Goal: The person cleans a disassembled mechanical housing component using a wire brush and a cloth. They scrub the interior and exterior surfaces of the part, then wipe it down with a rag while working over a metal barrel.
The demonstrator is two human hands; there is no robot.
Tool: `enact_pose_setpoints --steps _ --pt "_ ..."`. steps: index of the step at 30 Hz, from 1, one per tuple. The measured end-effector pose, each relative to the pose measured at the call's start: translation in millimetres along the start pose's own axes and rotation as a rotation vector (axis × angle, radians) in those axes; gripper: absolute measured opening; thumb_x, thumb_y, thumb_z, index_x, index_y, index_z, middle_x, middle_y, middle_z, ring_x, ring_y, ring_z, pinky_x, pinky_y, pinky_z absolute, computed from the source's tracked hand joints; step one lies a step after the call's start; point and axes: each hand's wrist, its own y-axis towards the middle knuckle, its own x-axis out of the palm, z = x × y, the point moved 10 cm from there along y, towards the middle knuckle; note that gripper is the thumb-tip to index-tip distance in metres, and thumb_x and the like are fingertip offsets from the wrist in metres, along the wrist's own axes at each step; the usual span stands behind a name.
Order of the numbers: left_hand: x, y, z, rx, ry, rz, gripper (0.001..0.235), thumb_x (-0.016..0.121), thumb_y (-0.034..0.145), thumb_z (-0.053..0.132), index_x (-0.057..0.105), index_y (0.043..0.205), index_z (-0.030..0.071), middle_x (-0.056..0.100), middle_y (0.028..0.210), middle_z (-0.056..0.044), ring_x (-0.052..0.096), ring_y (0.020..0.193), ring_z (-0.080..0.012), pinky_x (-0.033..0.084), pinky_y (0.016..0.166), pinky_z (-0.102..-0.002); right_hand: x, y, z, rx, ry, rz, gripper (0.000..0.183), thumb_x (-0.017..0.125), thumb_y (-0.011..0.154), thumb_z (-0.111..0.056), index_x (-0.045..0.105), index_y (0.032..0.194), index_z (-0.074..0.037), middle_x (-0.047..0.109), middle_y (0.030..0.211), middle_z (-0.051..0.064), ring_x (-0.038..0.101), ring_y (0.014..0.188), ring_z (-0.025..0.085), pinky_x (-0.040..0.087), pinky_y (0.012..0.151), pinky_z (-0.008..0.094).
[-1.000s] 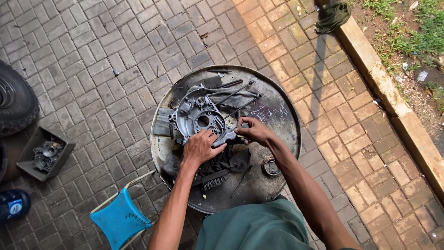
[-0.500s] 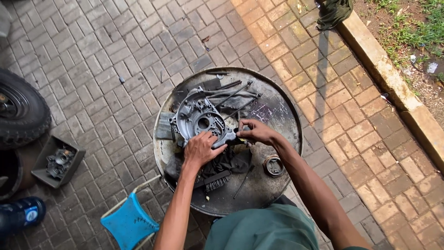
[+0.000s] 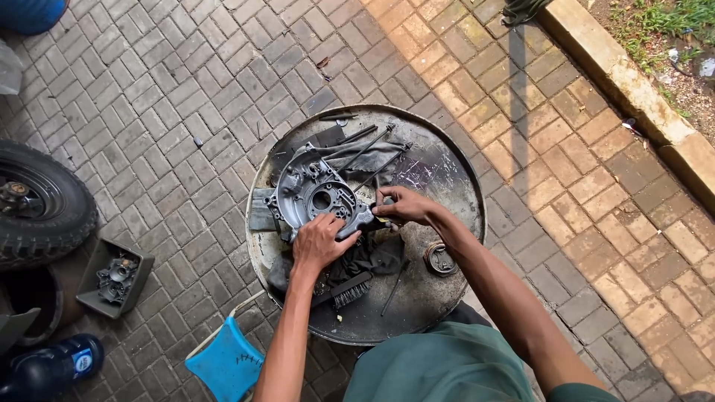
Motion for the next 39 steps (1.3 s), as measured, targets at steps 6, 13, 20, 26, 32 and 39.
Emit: enact_pose_setpoints --steps 6,13,20,26,32,39 --pt "2 0 -1 -0.012 0.015 -0.021 0.04 0.076 0.081 0.06 0.07 0.078 0.02 0.061 0.07 0.0 0.067 0.072 -0.0199 0.053 0.057 -0.029 10 -16 -19 0.0 -0.008 0.024 0.013 0.072 0.093 -0.014 0.062 0.089 -0.006 0.061 0.059 0.013 0.062 0.047 0.017 0.059 0.044 0.028" --pt "0 1 -3 -0.007 0.014 -0.021 0.04 0.075 0.081 0.059 0.071 0.079 0.019 0.061 0.07 0.0 0.068 0.073 -0.0195 0.054 0.058 -0.028 15 -17 -19 0.006 -0.029 0.015 0.013 0.073 0.092 -0.013 0.061 0.091 -0.007 0.061 0.059 0.012 0.062 0.045 0.017 0.059 0.044 0.029" --pt "8 -4 -10 -0.009 -0.018 -0.03 0.037 0.076 0.08 0.057 0.071 0.081 0.02 0.06 0.07 0.001 0.067 0.073 -0.019 0.054 0.058 -0.029 -1 -33 -13 -0.1 0.136 0.195 0.014 0.073 0.092 -0.015 0.063 0.099 -0.009 0.058 0.064 0.011 0.058 0.045 0.016 0.058 0.044 0.03" --pt "1 0 -4 0.012 -0.003 -0.016 0.037 0.077 0.08 0.057 0.068 0.08 0.022 0.058 0.07 0.003 0.065 0.072 -0.0177 0.053 0.058 -0.028 -27 -73 6 -0.24 0.202 0.366 0.047 0.085 0.08 -0.012 0.059 0.118 -0.008 0.057 0.085 0.015 0.059 0.059 0.022 0.058 0.046 0.031" --pt "4 -4 0 0.043 0.036 0.014 0.039 0.075 0.082 0.059 0.062 0.075 0.022 0.052 0.066 0.004 0.063 0.068 -0.0177 0.051 0.056 -0.028 1 -82 10 -0.366 -0.083 0.416 0.057 0.087 0.076 -0.019 0.051 0.119 -0.01 0.052 0.104 0.024 0.057 0.093 0.037 0.049 0.071 0.051" --pt "2 0 0 0.04 0.063 0.008 0.042 0.074 0.082 0.061 0.061 0.072 0.023 0.05 0.064 0.005 0.061 0.065 -0.0162 0.05 0.054 -0.027 1 -57 1 -0.42 -0.241 0.517 0.025 0.067 0.088 -0.023 0.056 0.109 -0.015 0.062 0.096 0.02 0.063 0.091 0.042 0.048 0.074 0.057"
